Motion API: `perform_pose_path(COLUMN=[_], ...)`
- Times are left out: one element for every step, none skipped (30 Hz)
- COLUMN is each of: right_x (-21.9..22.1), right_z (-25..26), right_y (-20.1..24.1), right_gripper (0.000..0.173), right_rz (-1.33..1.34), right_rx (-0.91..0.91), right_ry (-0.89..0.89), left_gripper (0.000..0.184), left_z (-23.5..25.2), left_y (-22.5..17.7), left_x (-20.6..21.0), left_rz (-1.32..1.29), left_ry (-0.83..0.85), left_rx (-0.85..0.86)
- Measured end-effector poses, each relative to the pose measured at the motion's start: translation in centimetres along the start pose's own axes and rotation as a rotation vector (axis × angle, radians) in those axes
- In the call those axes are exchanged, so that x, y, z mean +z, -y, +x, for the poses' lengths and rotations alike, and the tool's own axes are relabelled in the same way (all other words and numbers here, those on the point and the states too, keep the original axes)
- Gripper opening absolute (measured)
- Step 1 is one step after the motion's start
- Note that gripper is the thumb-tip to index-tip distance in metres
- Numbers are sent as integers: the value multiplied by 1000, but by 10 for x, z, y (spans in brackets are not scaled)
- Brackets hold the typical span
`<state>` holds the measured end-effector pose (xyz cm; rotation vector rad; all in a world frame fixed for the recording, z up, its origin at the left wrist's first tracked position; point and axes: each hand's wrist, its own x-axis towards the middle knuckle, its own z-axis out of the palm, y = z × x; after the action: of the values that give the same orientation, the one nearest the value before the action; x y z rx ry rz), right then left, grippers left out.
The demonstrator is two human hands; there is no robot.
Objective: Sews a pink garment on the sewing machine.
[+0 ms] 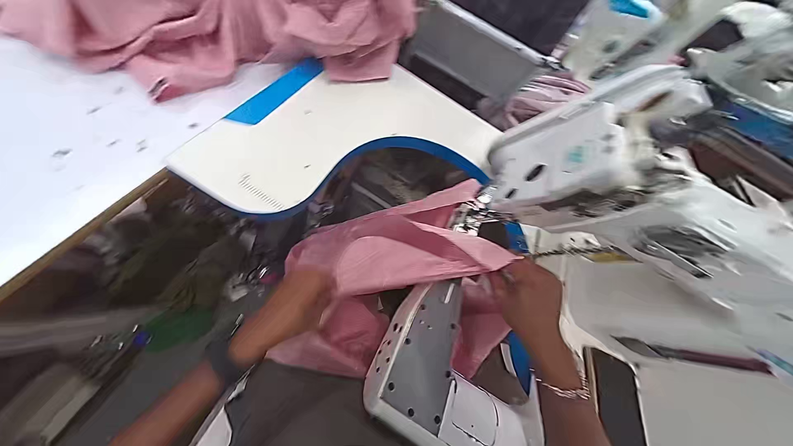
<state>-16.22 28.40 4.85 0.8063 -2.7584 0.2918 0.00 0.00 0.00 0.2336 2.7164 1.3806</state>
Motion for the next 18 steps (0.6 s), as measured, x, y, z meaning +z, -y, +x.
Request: perform_pose_path(right_x=[6,12,19,27,29,24,12,-2,-18,-29,-32,-32,-30,-26,-20,-12,-5,3], right_z=[-6,-10,-12,-11,-12,-15,-18,-21,-22,-24,-28,-33,-32,-30,-28,-26,-25,-24], right_y=[7,15,22,26,27,23,11,-9,-34,-59,-78,-83,-76,-59,-38,-20,-9,-4], right_gripper=[17,16,14,11,11,19,33,45,47,36,29,27,26,26,25,24,22,21], right_rz=[0,26,83,135,185,256,306,302,249,181,139,119,129,157,210,261,294,323], right_rx=[31,53,70,52,34,68,157,268,394,528,622,646,595,503,414,329,246,171], right_ry=[4,18,17,-44,-96,-91,-43,18,82,152,167,134,59,-13,-74,-128,-183,-228], left_gripper=[13,19,25,25,21,20,23,27,29,29,30,33,37,39,40,42,44,48], left_z=[-12,-17,-10,12,43,79,111,134,148,155,158,160,168,176,182,186,185,178], left_y=[-12,-33,-56,-69,-71,-63,-52,-45,-43,-43,-42,-43,-44,-46,-50,-55,-59,-62], left_x=[3,11,16,19,25,35,50,68,82,90,93,92,87,82,80,81,83,83], left_rz=[-3,-58,-140,-161,-140,-85,-89,-121,-153,-176,-186,-186,-168,-133,-79,-12,55,103], left_ry=[98,178,244,222,127,-2,-108,-186,-257,-316,-320,-279,-231,-197,-175,-164,-160,-125], left_rx=[76,199,270,302,285,231,155,79,31,13,-12,-46,-69,-94,-123,-147,-143,-136])
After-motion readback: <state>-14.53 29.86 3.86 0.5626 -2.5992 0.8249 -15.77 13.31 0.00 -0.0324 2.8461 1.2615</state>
